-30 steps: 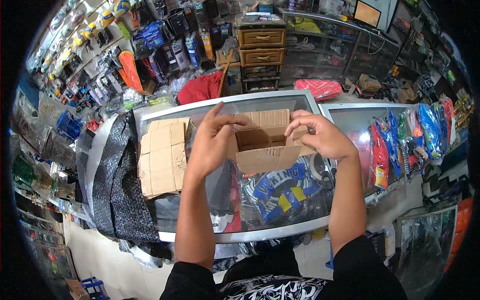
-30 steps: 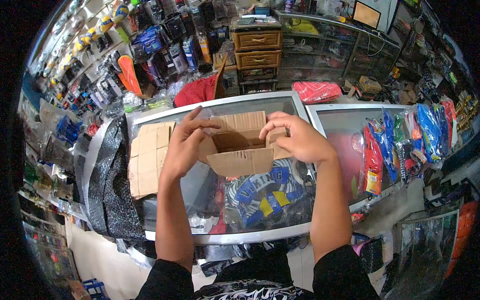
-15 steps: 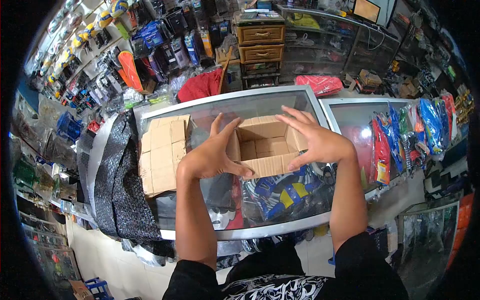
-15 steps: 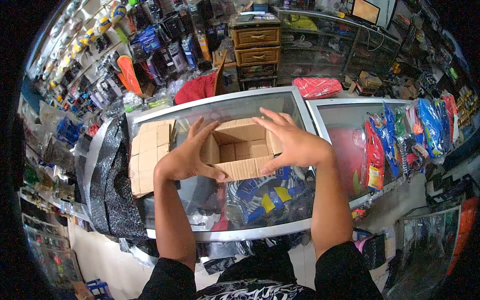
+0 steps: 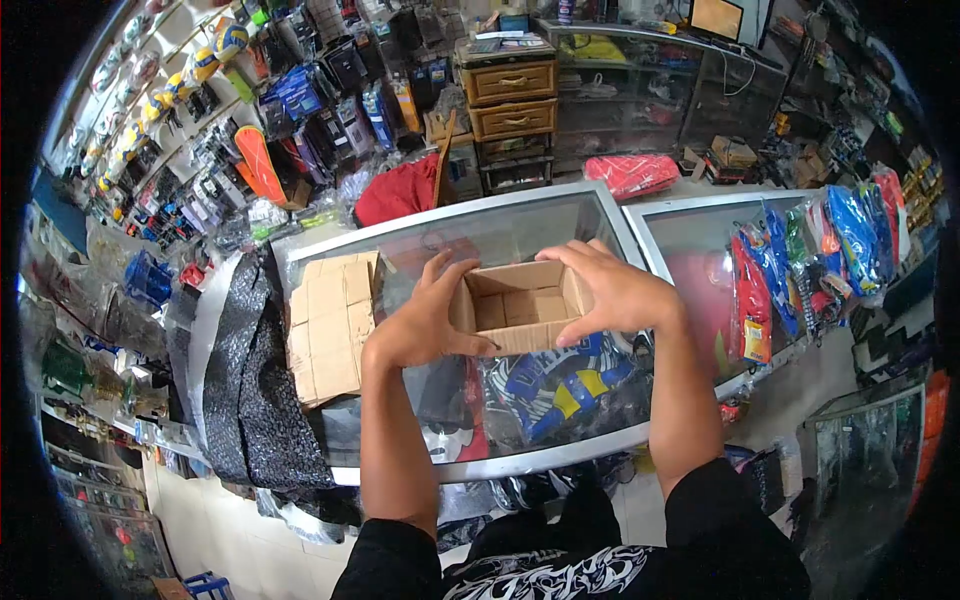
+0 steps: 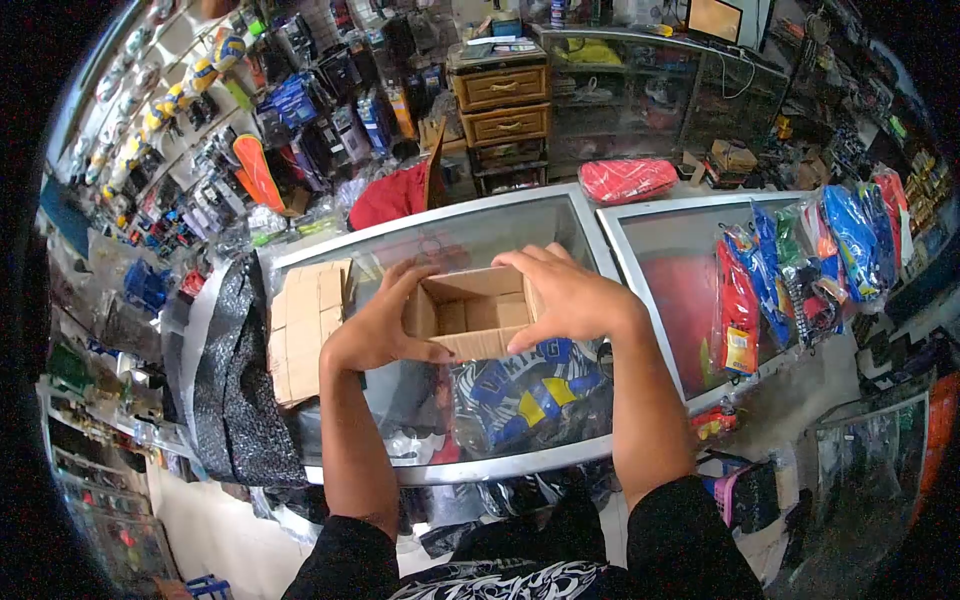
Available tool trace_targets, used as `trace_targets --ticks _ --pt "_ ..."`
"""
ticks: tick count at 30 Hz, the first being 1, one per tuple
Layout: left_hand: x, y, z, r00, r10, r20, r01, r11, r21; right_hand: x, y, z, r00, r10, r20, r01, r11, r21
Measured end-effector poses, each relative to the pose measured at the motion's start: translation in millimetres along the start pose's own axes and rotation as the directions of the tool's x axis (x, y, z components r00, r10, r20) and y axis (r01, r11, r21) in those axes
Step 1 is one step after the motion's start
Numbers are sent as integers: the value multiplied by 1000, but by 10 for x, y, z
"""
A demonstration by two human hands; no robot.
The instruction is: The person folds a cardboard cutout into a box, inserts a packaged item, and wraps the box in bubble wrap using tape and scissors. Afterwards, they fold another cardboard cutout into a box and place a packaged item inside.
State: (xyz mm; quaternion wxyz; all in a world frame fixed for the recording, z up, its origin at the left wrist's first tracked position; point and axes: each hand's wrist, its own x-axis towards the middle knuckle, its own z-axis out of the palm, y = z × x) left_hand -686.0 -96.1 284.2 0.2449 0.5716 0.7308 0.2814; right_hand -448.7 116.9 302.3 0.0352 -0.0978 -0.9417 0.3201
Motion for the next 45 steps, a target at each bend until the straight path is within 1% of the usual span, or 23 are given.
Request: trace_targets --ticks 2,4,7,8,10,11,12,14,15,16,18,19,20,22,24,26,29,32,33,36,38,40,45 --pt "-43 49 -33 1000 3 -7 -3 1000 18 -17 7 -34 997 -72 -3 72 997 -3" --pt "-75 106 -76 1000 11 -2 -11 999 40 -28 39 -47 998 -66 -13 67 997 38" --pt "-152 142 -149 975 133 -177 -130 991 30 -90 -39 -108 988 -63 -141 69 997 40" --pt "-179 180 -158 974 140 -176 -136 990 32 -100 -35 -137 987 -61 -147 67 997 36" --pt "-263 413 -200 886 249 -390 -219 968 120 -141 -26 -172 926 -151 -346 189 979 79" --pt "-284 612 -198 822 300 -483 -288 952 102 -190 -78 -220 867 -192 -460 236 971 41" --pt "-299 671 -155 820 311 -480 -300 948 103 -283 -92 -242 864 -189 -467 231 972 34" --pt "-313 780 -100 703 431 -566 -458 883 104 -464 -111 -341 734 -148 -663 333 929 162" --pt "-298 965 -11 688 444 -574 -481 871 97 -647 -167 -374 703 -116 -702 356 911 206" --pt "-280 1106 71 684 476 -552 -518 851 91 -829 -144 -372 696 -110 -709 349 916 200" --pt "-268 1478 342 735 431 -523 -534 844 -55 -1262 -56 -400 682 -25 -731 287 929 236" --pt "-287 1746 533 804 331 -494 -499 827 -258 -1469 15 -385 681 -10 -732 290 922 257" --pt "-236 1845 691 798 417 -436 -534 824 -189 -1692 56 -377 673 14 -739 256 934 251" --pt "-156 2140 1046 808 504 -305 -563 813 -149 -2115 115 -352 679 212 -703 130 908 399" --pt "-28 2367 1529 839 492 -234 -545 763 -348 -2442 318 -262 625 308 -717 46 902 429" --pt "142 2535 1978 856 490 -168 -514 769 -380 -2725 549 -177 591 426 -685 -40 864 502" --pt "510 2644 2639 893 416 -172 -447 776 -444 -3032 855 -106 554 477 -682 -55 839 542" --pt "889 2641 3144 898 361 -253 -436 811 -390 -3186 1239 55 496 558 -666 -38 780 625" --pt "988 2630 3257 885 368 -284 -445 847 -290 -3232 1328 51 501 569 -652 -92 784 613" --pt "1183 2636 3562 934 172 -311 -279 899 -338 -3321 1507 104 497 581 -644 -155 790 593" --pt "1217 2627 3650 936 160 -315 -250 929 -271 -3371 1548 95 530 587 -612 -204 788 580" --pt "1186 2671 3674 917 213 -337 -243 969 -48 -3404 1622 75 565 581 -586 -242 796 555" --pt "1132 2683 3671 909 149 -389 -229 959 -167 -3341 1630 66 631 467 -619 -193 867 459"
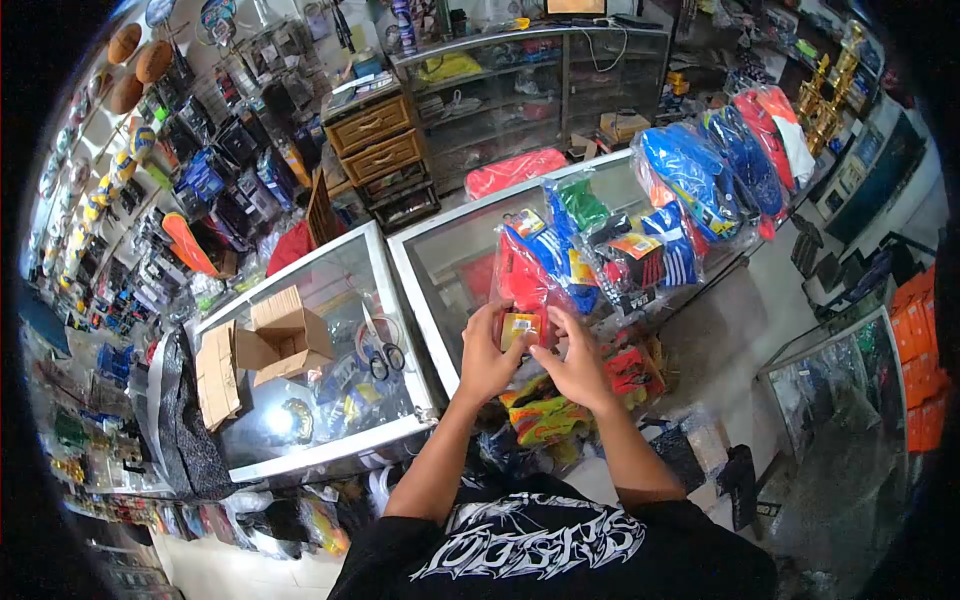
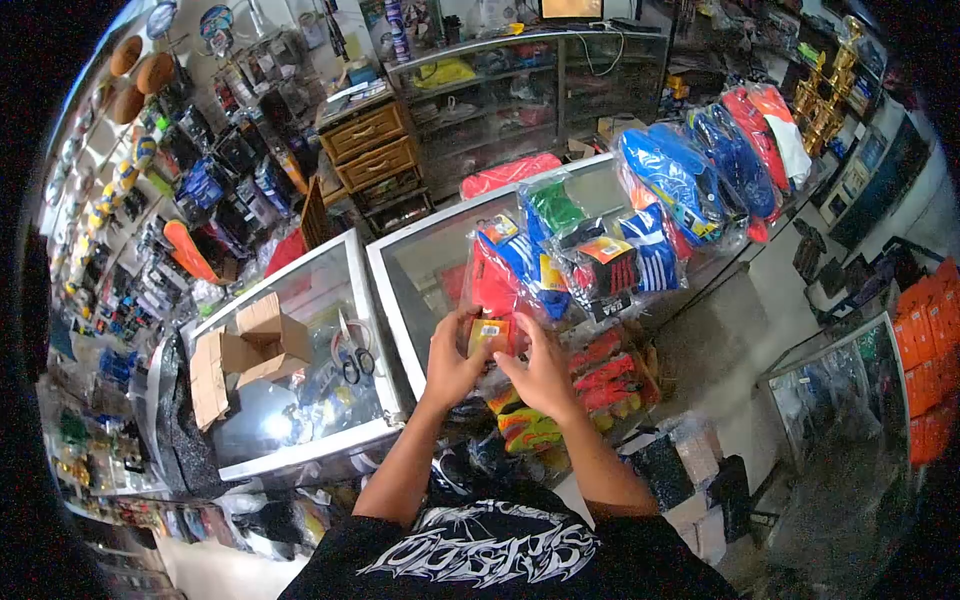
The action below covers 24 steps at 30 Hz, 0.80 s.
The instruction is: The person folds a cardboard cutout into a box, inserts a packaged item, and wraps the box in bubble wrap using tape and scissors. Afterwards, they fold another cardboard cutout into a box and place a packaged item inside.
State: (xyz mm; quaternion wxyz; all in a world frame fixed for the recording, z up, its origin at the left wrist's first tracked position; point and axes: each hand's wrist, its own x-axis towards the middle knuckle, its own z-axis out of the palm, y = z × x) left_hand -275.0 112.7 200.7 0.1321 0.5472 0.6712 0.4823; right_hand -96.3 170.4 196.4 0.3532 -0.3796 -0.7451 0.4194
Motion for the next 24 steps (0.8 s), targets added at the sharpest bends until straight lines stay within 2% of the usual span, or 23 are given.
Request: trace_targets --ticks 1,2,7,9,11,13,15,18,20,21,24 --pt "24 -47 2 1000 -4 11 5 998 -70 14 -27 18 999 -53 1 53 999 -9" --pt "37 -87 3 1000 -8 23 11 990 -138 -4 -68 46 1000 13 16 -15 994 108" --pt "-66 -32 -20 998 -35 -47 27 987 -158 49 17 339 999 -45 -30 52 958 282" --pt "-73 -32 -49 996 -60 -66 45 977 -209 82 -42 414 997 63 -38 -34 854 518" --pt "-145 -11 -125 996 -87 -25 79 972 -223 103 -121 444 998 53 -41 -25 866 500" --pt "-242 68 -273 996 56 -73 -68 983 -172 96 -299 486 997 -34 -66 64 837 544" --pt "-329 153 -550 991 129 -31 -132 976 -175 40 -634 487 997 -37 -74 74 788 611" --pt "-369 328 -1170 972 235 28 -231 969 -90 -43 -1031 630 987 -94 -129 155 774 614" --pt "-378 342 -1581 957 286 47 -283 957 -67 -109 -1288 755 965 -175 -197 261 744 615" --pt "-380 310 -1760 949 310 54 -306 949 -71 -139 -1395 827 937 -246 -248 346 756 557" --pt "-394 196 -2237 904 428 10 -426 901 -77 -308 -1939 1014 941 -242 -237 338 721 605"
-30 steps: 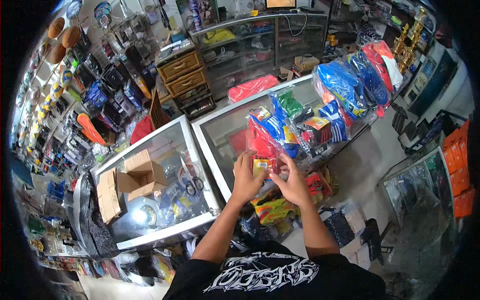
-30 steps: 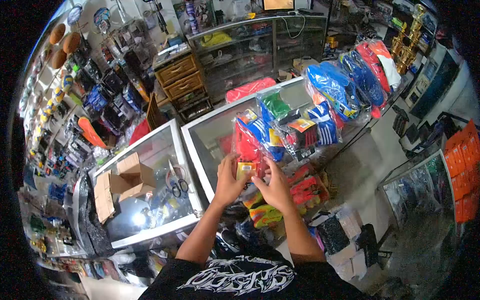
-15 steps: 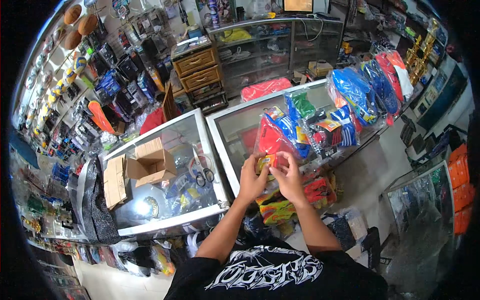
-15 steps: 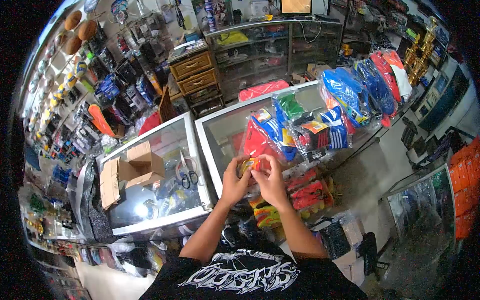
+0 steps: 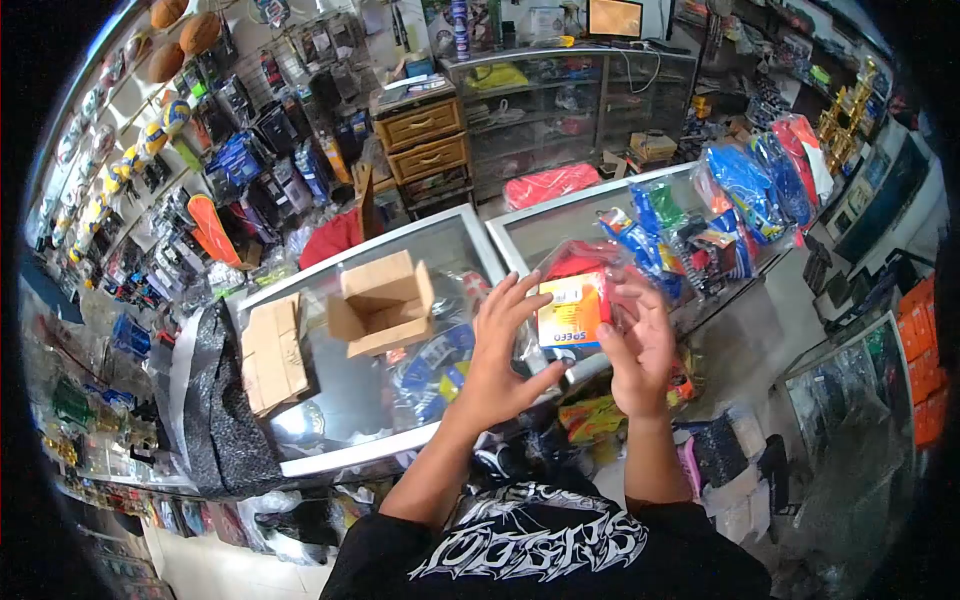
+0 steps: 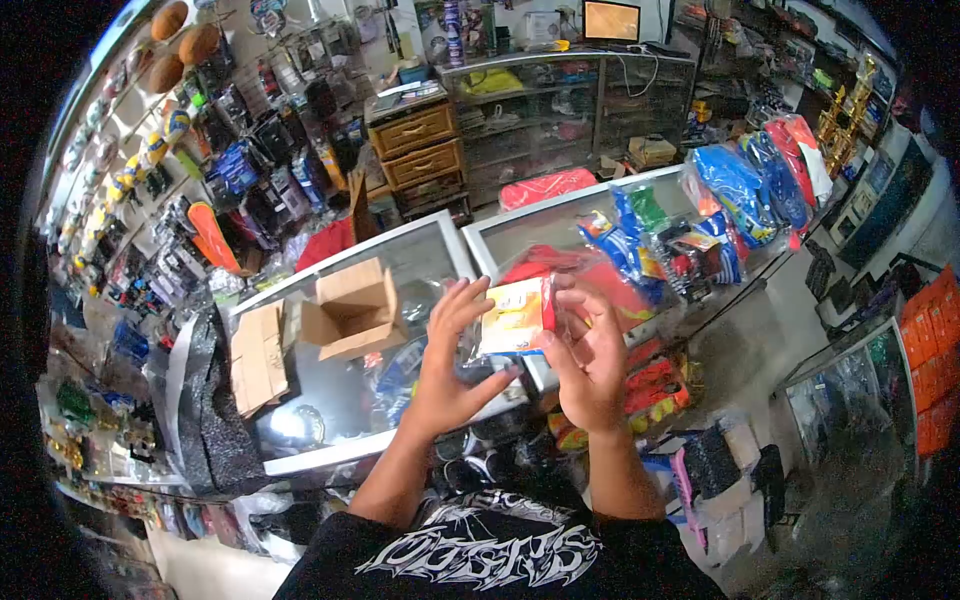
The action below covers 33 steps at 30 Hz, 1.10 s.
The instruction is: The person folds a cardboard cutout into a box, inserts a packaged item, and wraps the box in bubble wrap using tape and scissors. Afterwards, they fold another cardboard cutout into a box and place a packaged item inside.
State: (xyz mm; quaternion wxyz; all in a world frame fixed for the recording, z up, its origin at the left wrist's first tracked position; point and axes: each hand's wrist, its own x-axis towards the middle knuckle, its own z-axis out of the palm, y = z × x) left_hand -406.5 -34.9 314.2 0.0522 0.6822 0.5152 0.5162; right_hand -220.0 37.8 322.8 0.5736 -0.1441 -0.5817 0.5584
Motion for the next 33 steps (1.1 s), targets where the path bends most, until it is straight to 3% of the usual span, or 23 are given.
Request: trace_targets --ticks 3,4,5,7,8,9,11,13,14,15,17,19,21,25,27,29,30,31,33 --pt "-118 -48 -429 995 103 -20 -103 994 -35 -88 -189 377 993 -70 98 75 996 -51" --pt "-181 -36 -478 993 40 -114 -57 987 -147 -143 -243 493 988 -18 155 21 1000 -23" --pt "-250 -56 -590 992 36 -122 -53 989 -141 -188 -298 605 976 35 213 -36 999 2" --pt "-400 -115 -812 966 50 -253 -113 964 -242 -220 -324 785 978 53 201 -41 997 -62" --pt "-586 -172 -817 954 -95 -284 13 961 -275 -228 -277 791 975 14 223 40 971 -235" --pt "-681 -146 -861 951 -99 -293 18 964 -267 -235 -211 824 967 -23 252 124 910 -396" --pt "-802 -76 -973 843 -450 -295 202 773 -601 -207 -120 1024 942 -184 279 318 752 -578" --pt "-873 -60 -1119 836 -453 -311 204 781 -590 -260 48 1227 960 -44 276 181 849 -497" --pt "-974 -197 -1148 824 -484 -296 245 775 -583 -270 84 1296 926 126 355 53 890 -454" --pt "-1088 -354 -1173 810 -515 -282 286 766 -576 -334 270 1363 872 245 423 -133 951 -278" --pt "-1248 -618 -1258 831 -488 -267 318 811 -491 -432 520 1425 767 438 469 -311 893 -326" --pt "-1272 -707 -1320 771 -618 -155 371 633 -679 -552 933 1472 771 404 493 -320 914 -250" --pt "-1394 -859 -1339 736 -662 -142 426 616 -663 -599 1102 1549 678 524 516 -572 817 -78" --pt "-1559 -1035 -1365 779 -612 -136 416 666 -619 -675 1379 1593 618 606 502 -717 696 42" --pt "-1555 -1044 -1427 933 -324 -156 273 920 -281 -709 1436 1555 610 639 469 -728 686 11" --pt "-1517 -1048 -1417 929 -322 -182 259 917 -302 -692 1458 1509 616 628 474 -765 621 171" --pt "-1489 -1054 -1426 944 -276 -181 228 942 -247 -664 1480 1476 559 611 561 -816 524 242" --pt "-1474 -1042 -1433 957 -228 -178 194 962 -189 -671 1501 1481 553 615 563 -820 519 239" --pt "-1487 -990 -1413 942 -282 -181 247 949 -196 -696 1530 1515 621 567 541 -766 584 267"
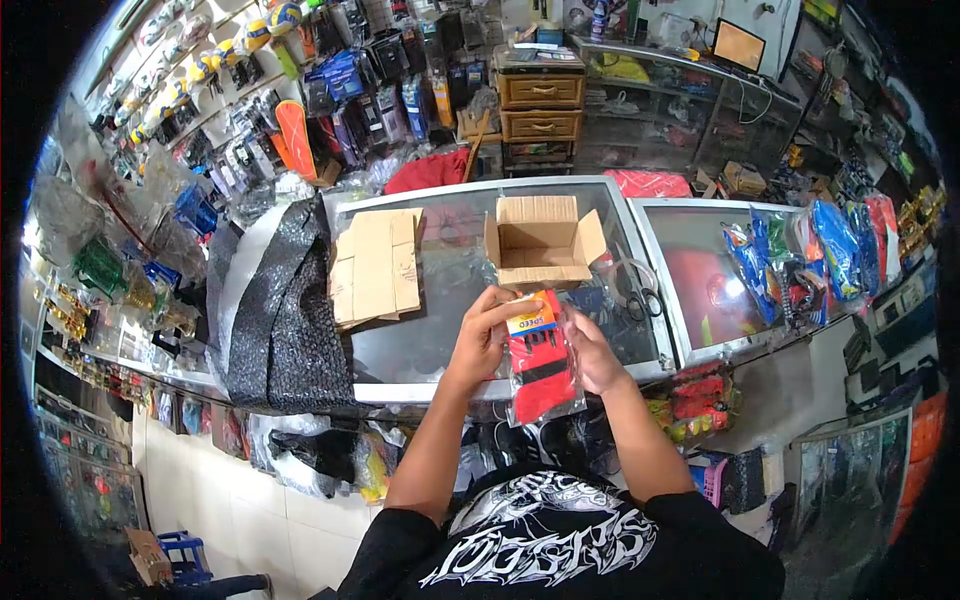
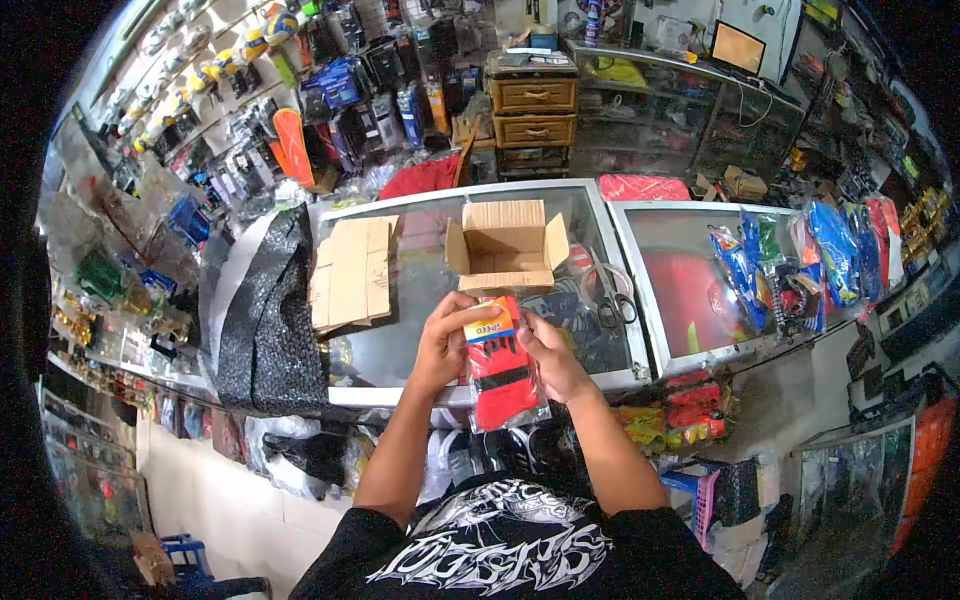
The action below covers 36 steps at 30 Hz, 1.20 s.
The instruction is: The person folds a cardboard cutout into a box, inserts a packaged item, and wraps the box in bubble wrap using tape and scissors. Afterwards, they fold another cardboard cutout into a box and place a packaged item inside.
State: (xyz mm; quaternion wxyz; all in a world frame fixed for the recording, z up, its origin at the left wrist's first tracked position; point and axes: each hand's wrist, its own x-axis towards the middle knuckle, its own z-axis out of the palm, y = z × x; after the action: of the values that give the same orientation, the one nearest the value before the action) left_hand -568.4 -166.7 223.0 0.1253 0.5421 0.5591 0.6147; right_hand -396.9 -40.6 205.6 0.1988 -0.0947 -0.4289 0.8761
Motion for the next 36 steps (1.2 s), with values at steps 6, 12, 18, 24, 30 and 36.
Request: trace_targets --ticks 6,12,18,24,30,36 --pt "-30 -115 1 994 91 56 -97 987 125 30 9 30 994 -82 -74 58 960 -274" --pt "-41 -101 -33 969 -226 98 244 940 -238 1 53 17 967 -253 5 244 928 -281" --pt "-163 -103 -116 914 -354 197 404 833 -377 24 138 -84 930 -362 -69 342 917 -207" --pt "-111 -102 -165 881 -256 397 409 835 -369 -56 86 18 744 -655 133 502 418 -757" --pt "-77 77 -146 809 -462 364 578 740 -345 -24 89 -36 847 -524 91 445 604 -661" --pt "-234 23 -177 957 -210 201 288 780 -555 -119 -126 152 953 -229 197 267 944 -194"
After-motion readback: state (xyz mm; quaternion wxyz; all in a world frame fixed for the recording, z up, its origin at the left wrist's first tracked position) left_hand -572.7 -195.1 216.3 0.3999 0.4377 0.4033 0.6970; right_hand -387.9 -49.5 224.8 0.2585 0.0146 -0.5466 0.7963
